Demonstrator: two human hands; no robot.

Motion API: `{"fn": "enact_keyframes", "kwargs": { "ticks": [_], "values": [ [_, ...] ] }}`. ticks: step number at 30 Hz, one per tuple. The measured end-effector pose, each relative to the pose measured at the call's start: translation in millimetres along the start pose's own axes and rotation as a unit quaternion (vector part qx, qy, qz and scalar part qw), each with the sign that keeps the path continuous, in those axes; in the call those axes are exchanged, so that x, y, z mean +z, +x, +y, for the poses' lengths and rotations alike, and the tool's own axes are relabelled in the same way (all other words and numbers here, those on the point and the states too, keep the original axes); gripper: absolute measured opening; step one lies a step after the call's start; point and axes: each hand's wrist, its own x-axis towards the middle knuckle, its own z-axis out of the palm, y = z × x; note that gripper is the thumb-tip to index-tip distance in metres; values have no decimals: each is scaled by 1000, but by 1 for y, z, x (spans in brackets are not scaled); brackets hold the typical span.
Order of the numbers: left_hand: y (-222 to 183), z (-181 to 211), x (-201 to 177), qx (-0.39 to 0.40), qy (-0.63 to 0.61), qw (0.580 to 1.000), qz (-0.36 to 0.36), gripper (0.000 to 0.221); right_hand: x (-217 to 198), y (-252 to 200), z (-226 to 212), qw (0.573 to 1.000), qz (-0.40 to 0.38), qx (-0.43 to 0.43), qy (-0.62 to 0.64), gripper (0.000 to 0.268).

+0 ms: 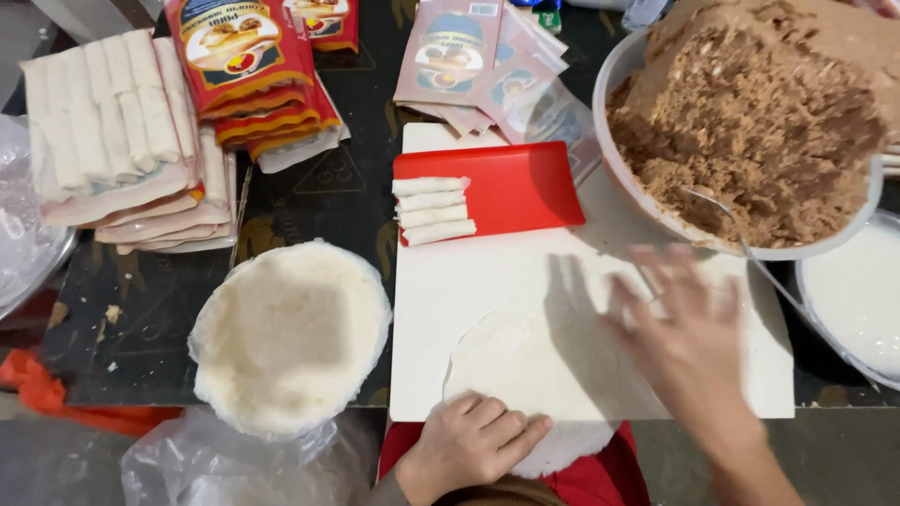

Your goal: A person is seen preparing spring rolls by peeling wrappers, adding filling with a fork, and rolling them.

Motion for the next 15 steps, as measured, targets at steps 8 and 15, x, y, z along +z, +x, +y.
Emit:
{"fn": "enact_keyframes", "kwargs": {
  "ticks": [8, 15],
  "values": [
    [3, 0, 8, -4, 25, 1000, 12, 9, -23, -56, 92, 960, -110, 144, -216, 73],
    [-1, 2, 12, -5, 34, 999, 7, 8, -15, 1, 103, 953, -17, 101, -284, 49]
  ]
}}
